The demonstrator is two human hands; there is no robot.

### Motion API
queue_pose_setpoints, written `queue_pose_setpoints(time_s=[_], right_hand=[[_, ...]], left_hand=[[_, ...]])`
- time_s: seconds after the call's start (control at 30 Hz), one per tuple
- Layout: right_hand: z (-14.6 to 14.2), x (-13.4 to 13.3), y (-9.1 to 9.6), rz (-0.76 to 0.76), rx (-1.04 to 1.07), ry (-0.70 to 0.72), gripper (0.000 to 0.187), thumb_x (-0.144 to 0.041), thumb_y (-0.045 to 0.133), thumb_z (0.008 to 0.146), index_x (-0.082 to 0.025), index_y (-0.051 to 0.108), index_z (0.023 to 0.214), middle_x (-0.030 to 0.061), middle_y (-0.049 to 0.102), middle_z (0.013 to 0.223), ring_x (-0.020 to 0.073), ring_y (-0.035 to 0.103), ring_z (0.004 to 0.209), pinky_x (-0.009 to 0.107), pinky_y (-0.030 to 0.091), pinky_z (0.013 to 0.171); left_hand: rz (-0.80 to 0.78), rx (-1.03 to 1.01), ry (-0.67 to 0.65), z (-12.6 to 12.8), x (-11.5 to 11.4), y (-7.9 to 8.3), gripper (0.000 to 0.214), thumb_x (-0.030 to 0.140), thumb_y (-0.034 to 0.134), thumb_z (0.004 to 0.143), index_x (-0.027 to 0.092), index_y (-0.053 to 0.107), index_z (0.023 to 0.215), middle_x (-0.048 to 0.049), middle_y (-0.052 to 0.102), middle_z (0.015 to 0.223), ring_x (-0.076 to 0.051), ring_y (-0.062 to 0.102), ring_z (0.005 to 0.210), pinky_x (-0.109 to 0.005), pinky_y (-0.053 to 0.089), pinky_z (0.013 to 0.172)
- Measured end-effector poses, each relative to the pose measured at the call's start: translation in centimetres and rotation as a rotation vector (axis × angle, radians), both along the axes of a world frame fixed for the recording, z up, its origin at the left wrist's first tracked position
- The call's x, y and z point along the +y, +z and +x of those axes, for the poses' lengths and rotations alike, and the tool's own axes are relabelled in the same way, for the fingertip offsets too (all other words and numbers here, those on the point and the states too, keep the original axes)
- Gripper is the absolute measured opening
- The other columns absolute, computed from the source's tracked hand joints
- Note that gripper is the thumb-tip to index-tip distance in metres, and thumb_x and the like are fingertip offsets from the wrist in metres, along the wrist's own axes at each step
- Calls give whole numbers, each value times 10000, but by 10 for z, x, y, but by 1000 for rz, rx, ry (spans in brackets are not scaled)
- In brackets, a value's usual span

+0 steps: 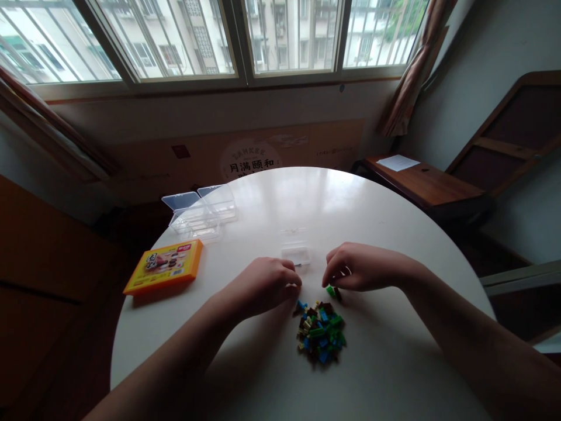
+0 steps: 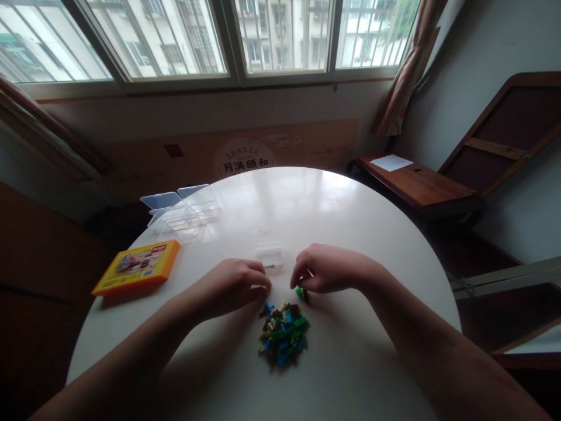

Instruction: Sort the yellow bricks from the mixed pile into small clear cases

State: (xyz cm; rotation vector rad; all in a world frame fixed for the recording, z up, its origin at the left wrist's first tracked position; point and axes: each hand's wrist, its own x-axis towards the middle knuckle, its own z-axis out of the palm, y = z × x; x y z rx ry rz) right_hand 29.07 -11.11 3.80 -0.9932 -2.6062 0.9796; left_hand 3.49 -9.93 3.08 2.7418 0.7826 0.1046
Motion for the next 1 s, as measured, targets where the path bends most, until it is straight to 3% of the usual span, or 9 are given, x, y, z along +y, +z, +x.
queue_pose_setpoints(time_s=[0.17,0.3,0.4,0.53,0.7,0.83,1.0], right_hand=[[-2,4,-8,66,74,-46,291,-84,585,797,-220,778,967,24,731,879,130,647,741,247,487,693],[-9,9,-24,188,179,-222,267,-130,589,840,-218,755,1030,40,713,898,142,635,764,275,492,710],[-16,13,-37,232,208,-325,309,-149,597,846,-226,725,1116,50,706,952,145,623,761,295,493,722],[-24,16,-44,243,167,-369,314,-208,609,860,-246,709,1156,55,688,1037,141,609,752,296,486,707],[-28,18,-44,259,121,-362,309,-290,631,869,-259,714,1166,57,669,1051,149,611,769,314,478,745],[-29,18,-43,242,95,-361,238,-352,629,884,-277,760,1069,46,659,1001,143,598,748,304,463,720],[-28,17,-39,203,91,-337,159,-314,654,867,-279,791,940,28,657,928,128,588,727,271,435,687]], left_hand=[[-30,32,74,-7,3,9,159,157,620,779,259,735,817,12,712,879,-123,621,709,-222,411,635],[-52,75,122,-12,6,13,181,129,605,759,250,739,778,5,718,803,-142,622,705,-240,430,657],[-42,89,231,-13,7,13,196,134,591,753,247,750,777,-11,721,758,-160,627,698,-266,447,683],[-18,144,367,-10,5,11,181,168,579,763,230,747,790,-41,733,792,-185,636,713,-287,454,673],[13,178,394,-7,1,10,159,159,567,740,210,707,795,-51,723,815,-198,631,734,-289,444,650],[33,101,395,-8,4,7,131,161,569,728,198,674,796,-43,713,814,-185,623,720,-281,449,646],[31,-156,467,-6,12,-2,122,175,559,758,191,666,814,-20,700,773,-158,616,692,-267,465,652]])
